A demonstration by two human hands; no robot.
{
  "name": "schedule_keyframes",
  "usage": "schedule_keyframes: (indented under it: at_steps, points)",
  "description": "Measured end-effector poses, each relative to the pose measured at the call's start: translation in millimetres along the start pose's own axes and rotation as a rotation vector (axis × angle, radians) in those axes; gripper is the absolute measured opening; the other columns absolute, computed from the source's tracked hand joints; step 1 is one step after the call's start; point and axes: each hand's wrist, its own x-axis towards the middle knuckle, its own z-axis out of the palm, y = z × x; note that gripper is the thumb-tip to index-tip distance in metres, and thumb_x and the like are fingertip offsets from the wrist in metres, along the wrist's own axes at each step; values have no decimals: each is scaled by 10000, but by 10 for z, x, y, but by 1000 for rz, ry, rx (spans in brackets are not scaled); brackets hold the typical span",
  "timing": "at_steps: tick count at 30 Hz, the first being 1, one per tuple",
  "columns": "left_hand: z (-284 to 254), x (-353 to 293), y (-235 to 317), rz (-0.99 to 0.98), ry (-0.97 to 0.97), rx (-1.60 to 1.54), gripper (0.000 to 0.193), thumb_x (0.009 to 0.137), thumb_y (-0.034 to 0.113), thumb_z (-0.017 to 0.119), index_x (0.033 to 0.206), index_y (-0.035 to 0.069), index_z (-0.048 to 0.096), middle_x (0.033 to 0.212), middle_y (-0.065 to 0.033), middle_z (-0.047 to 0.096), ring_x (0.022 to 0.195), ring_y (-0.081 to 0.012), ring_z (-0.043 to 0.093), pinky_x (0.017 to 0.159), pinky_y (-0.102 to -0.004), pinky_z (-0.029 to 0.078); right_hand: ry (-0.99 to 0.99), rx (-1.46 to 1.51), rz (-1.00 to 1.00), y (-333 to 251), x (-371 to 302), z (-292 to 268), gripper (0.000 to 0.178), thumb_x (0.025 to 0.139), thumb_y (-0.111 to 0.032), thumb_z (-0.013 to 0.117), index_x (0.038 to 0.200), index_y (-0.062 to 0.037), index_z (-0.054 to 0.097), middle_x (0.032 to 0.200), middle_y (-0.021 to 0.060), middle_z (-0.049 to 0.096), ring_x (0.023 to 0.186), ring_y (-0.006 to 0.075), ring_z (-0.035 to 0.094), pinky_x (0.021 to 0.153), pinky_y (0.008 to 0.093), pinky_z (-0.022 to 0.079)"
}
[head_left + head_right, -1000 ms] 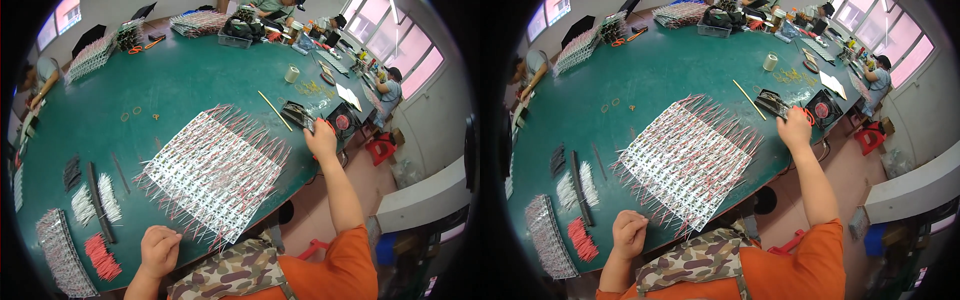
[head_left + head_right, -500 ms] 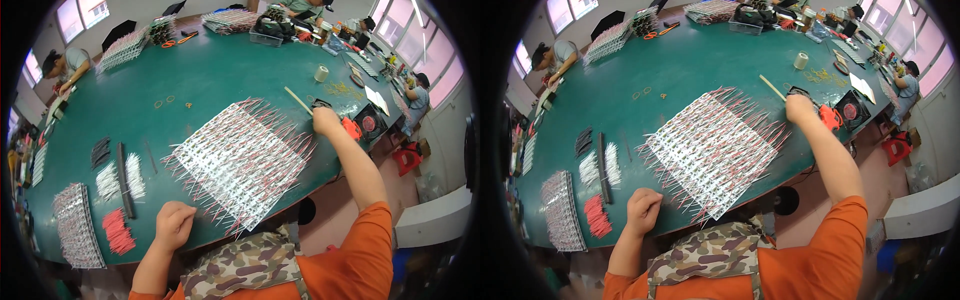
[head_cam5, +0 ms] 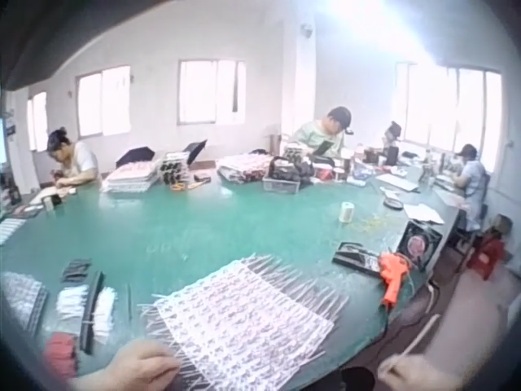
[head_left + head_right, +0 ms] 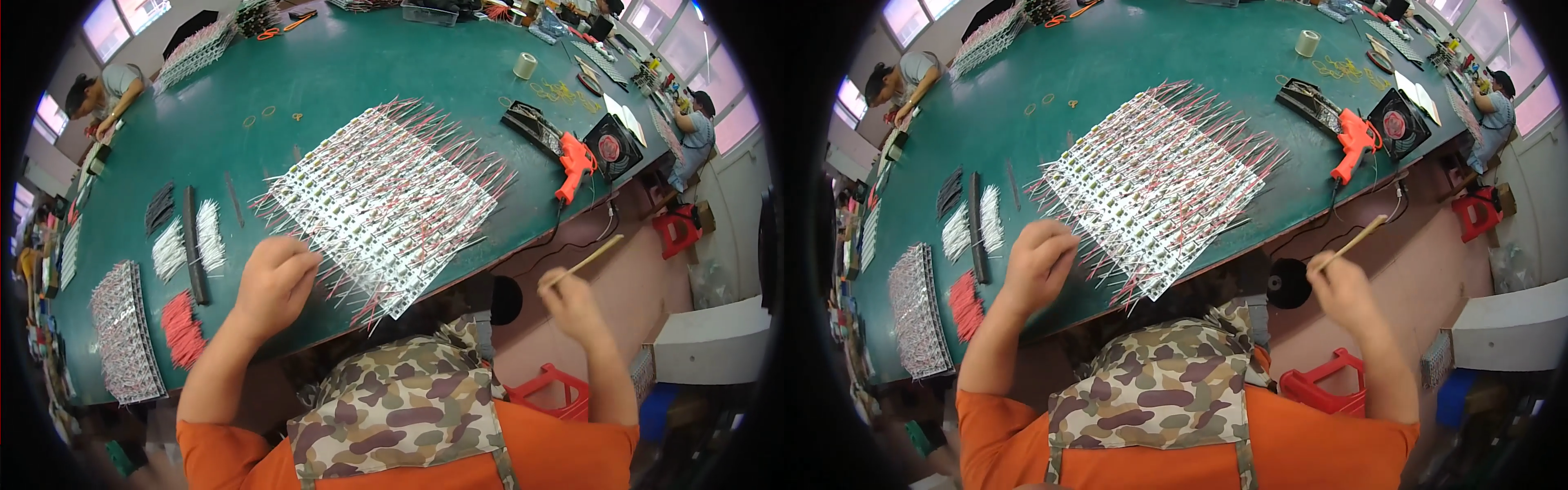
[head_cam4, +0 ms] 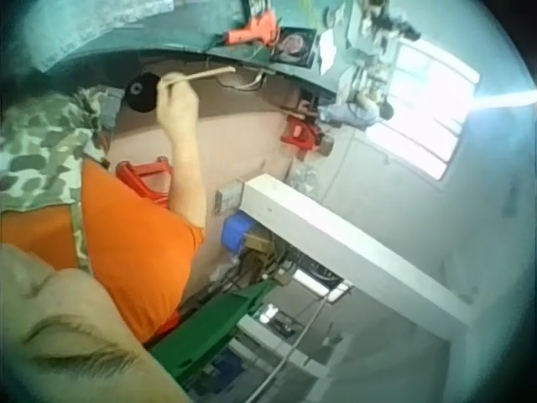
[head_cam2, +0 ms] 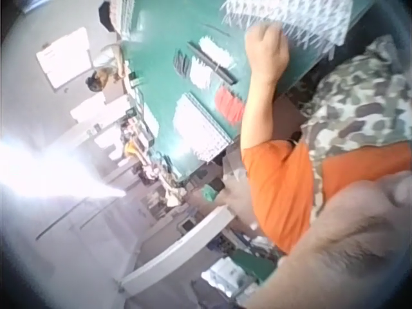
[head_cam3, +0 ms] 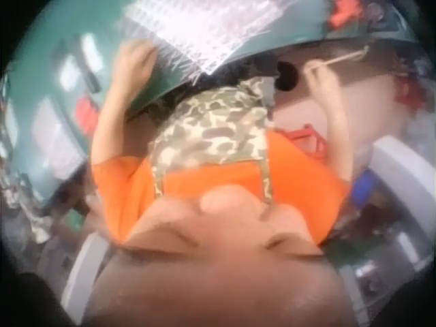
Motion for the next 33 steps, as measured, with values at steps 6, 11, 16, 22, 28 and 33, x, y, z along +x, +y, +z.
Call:
schedule_keyframes:
  at_steps: [6, 11, 16, 22, 28, 33]
  points:
    - [303, 369, 56, 78, -95, 12, 183, 797, 79, 752, 968, 40, 702, 985, -114, 651, 949, -331, 620, 848, -454, 493, 20, -84, -116, 116, -616, 434, 135, 901, -98, 677, 995, -11, 636, 888, 191, 676, 854, 396, 667, 750, 475, 534]
    - [566, 334, 193, 78, -229, -24, 502, 791, 239, 805, 1248, 102, 649, 1277, -152, 559, 1241, -370, 523, 1057, -523, 413, -102, -106, -46, -43, -713, 374, 190, 907, -128, 681, 1074, -37, 677, 851, 160, 670, 788, 385, 647, 701, 470, 528]
    - [649, 232, 146, 87, -289, 30, 510, 753, 293, 822, 1221, 150, 677, 1295, -151, 558, 1292, -365, 515, 1146, -571, 356, -105, -111, -100, -112, -646, 277, 255, 902, -129, 686, 1142, -45, 684, 828, 150, 660, 765, 363, 646, 674, 450, 525]
    - [648, 236, 123, 85, -310, -2, 520, 814, 345, 775, 1270, 127, 650, 1325, -157, 543, 1306, -380, 500, 1156, -589, 325, -128, -85, -118, -131, -542, 286, 233, 878, -93, 697, 1095, -9, 702, 850, 180, 680, 756, 367, 663, 665, 414, 536]
    - [619, 239, 121, 66, -309, -31, 502, 821, 356, 773, 1245, 117, 654, 1321, -154, 550, 1304, -373, 504, 1160, -590, 320, -150, -59, -133, -199, -478, 267, 216, 887, -99, 683, 1084, -12, 695, 839, 155, 677, 768, 361, 655, 683, 433, 532]
    - [612, 236, 111, 63, -315, -51, 498, 816, 343, 781, 1238, 111, 655, 1327, -155, 549, 1304, -371, 505, 1162, -591, 315, -190, 90, -77, -261, -461, 219, 213, 872, -86, 675, 1069, -17, 715, 817, 149, 680, 741, 348, 662, 658, 415, 529]
